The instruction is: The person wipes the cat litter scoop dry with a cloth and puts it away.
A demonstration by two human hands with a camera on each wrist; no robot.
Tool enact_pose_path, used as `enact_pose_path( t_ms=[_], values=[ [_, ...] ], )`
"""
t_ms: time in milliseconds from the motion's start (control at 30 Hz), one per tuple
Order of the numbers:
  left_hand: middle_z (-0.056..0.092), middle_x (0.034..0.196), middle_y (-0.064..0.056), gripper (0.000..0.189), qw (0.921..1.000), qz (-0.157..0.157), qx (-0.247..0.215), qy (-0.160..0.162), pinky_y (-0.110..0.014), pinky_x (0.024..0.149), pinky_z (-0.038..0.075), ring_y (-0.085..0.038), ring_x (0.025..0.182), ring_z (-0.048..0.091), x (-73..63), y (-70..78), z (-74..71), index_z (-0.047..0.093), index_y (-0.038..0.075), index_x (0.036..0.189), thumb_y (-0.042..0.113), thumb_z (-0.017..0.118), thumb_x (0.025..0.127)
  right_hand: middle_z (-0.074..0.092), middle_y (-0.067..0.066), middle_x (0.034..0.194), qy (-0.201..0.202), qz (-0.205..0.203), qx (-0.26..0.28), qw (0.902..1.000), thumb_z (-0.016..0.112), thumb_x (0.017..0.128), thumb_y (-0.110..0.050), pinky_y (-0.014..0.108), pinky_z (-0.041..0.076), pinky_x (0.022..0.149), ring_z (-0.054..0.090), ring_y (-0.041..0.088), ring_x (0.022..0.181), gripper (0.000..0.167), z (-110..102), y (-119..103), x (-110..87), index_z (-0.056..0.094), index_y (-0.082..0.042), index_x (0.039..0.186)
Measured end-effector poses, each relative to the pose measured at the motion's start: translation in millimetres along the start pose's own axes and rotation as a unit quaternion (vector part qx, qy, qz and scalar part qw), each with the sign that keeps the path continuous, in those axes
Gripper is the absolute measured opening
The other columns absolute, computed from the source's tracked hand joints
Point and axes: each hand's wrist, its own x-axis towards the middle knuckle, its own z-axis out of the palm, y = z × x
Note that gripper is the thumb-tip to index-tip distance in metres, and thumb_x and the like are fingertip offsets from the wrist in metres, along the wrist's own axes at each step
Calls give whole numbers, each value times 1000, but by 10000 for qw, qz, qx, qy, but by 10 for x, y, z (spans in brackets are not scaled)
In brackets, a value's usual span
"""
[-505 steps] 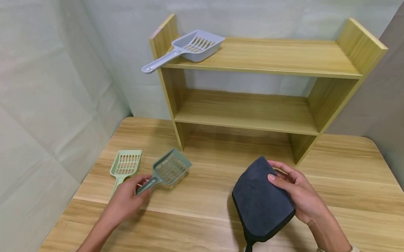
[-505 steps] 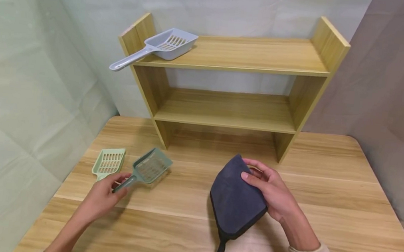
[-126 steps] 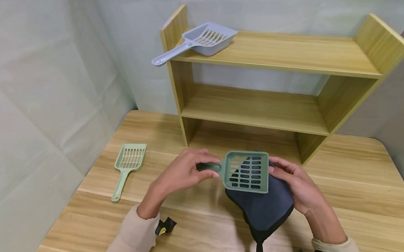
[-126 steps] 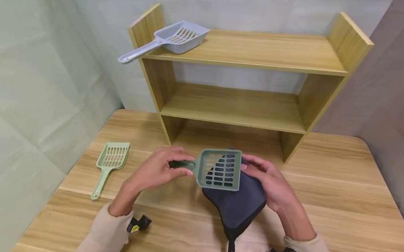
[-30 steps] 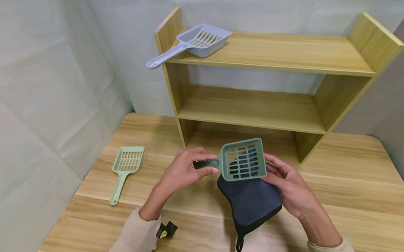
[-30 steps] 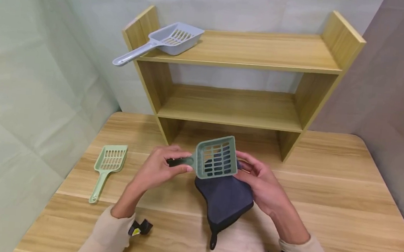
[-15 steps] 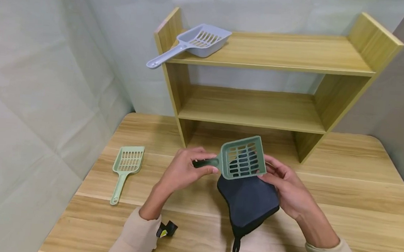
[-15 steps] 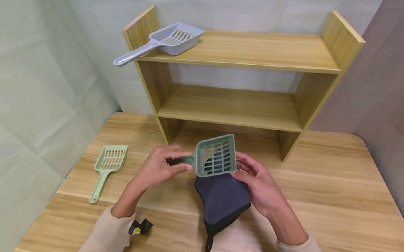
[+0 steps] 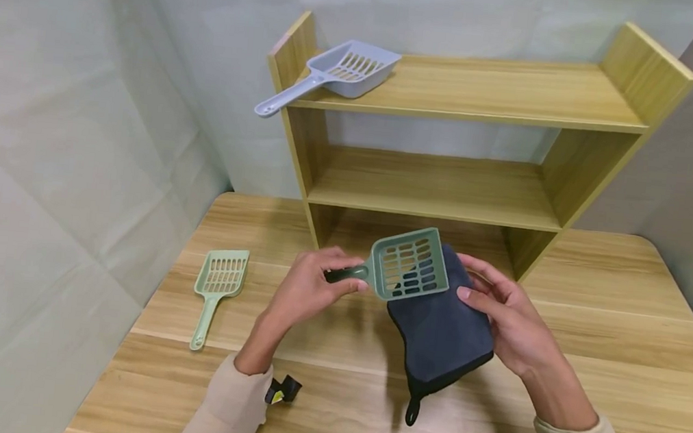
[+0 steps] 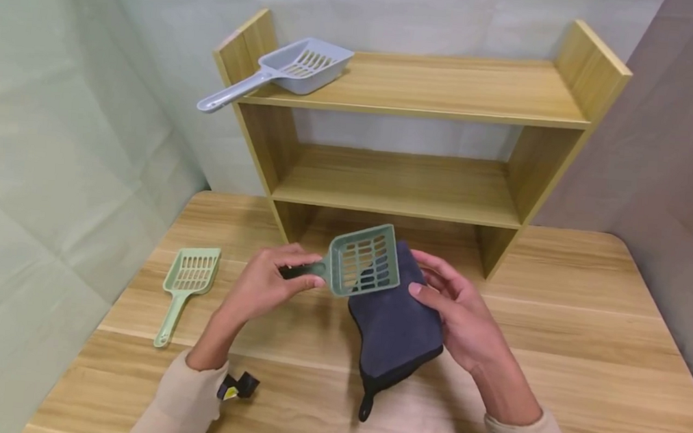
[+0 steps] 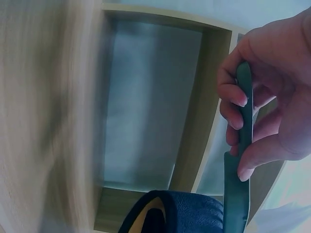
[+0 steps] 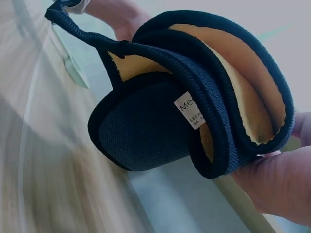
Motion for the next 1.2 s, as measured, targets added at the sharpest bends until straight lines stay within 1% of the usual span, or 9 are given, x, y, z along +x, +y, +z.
enact_pose_path(
  t_ms=[33, 167, 267, 433, 567, 667, 900, 1033, 1200],
  values=[
    [78, 100, -5, 38, 10000, 17, -4, 20, -28, 66, 45, -19, 75, 56, 2, -1, 4, 81, 6, 124, 13, 90, 88, 70, 0, 128, 12, -16, -1, 10000, 52, 109, 3, 32, 65, 82, 76, 15, 107, 50, 2, 2, -1, 58, -24, 150],
    [79, 97, -6, 39, 9997, 194, 55, 157, -33, 71, 52, -19, 78, 62, 5, -8, 42, 81, 5, 123, 15, 91, 87, 69, 0, 128, 45, -63, -54, 10000, 53, 109, 3, 32, 65, 81, 76, 14, 105, 49, 34, 40, 10, 56, -23, 151],
    [80, 99, -7, 39, 9989, 370, 12, 291, -37, 83, 57, -18, 91, 71, 6, -7, 87, 82, 3, 120, 13, 93, 84, 69, 0, 129, 71, -92, -135, 9998, 54, 108, 3, 31, 65, 82, 76, 15, 106, 48, 71, 84, 24, 54, -21, 150],
    [82, 99, -8, 37, 9981, 453, -171, 386, -34, 79, 56, -20, 93, 74, 13, 1, 154, 83, 3, 116, 12, 94, 82, 69, 0, 130, 183, -63, -333, 9993, 59, 106, 5, 27, 63, 82, 75, 12, 106, 48, 140, 150, 49, 52, -18, 147],
    [82, 100, -8, 37, 9985, 383, -223, 315, -36, 75, 56, -19, 92, 73, 23, 10, 182, 83, 5, 118, 15, 93, 84, 69, -2, 133, 229, 77, -445, 9987, 62, 104, 5, 24, 62, 84, 74, 10, 110, 50, 183, 186, 65, 51, -18, 147],
    [82, 102, -7, 38, 9988, 308, -241, 295, -37, 81, 59, -19, 96, 75, 22, 18, 175, 83, 5, 119, 16, 93, 84, 69, -3, 133, 245, 142, -425, 9987, 62, 105, 4, 24, 61, 86, 73, 10, 112, 48, 192, 190, 69, 53, -19, 146],
    [80, 98, -6, 40, 9991, 259, -163, 278, -31, 79, 54, -17, 90, 70, 15, 13, 127, 82, 5, 121, 15, 93, 84, 73, -3, 125, 265, 177, -159, 9994, 58, 106, 3, 27, 63, 84, 75, 13, 106, 44, 162, 140, 40, 58, -23, 141],
    [80, 99, -6, 42, 9994, 224, -91, 262, -33, 82, 55, -17, 90, 70, 7, 1, 96, 81, 5, 123, 15, 93, 85, 72, -3, 127, 262, 227, -40, 9994, 55, 108, 2, 29, 64, 83, 75, 14, 106, 45, 132, 94, 24, 60, -26, 143],
    [80, 103, -8, 42, 9996, 68, -13, 288, -27, 69, 49, -15, 78, 62, 5, -7, 45, 81, 6, 123, 17, 93, 84, 72, -1, 128, 194, 203, 121, 9995, 53, 108, 2, 34, 65, 82, 77, 17, 105, 47, 65, 19, 3, 61, -26, 145]
  ],
)
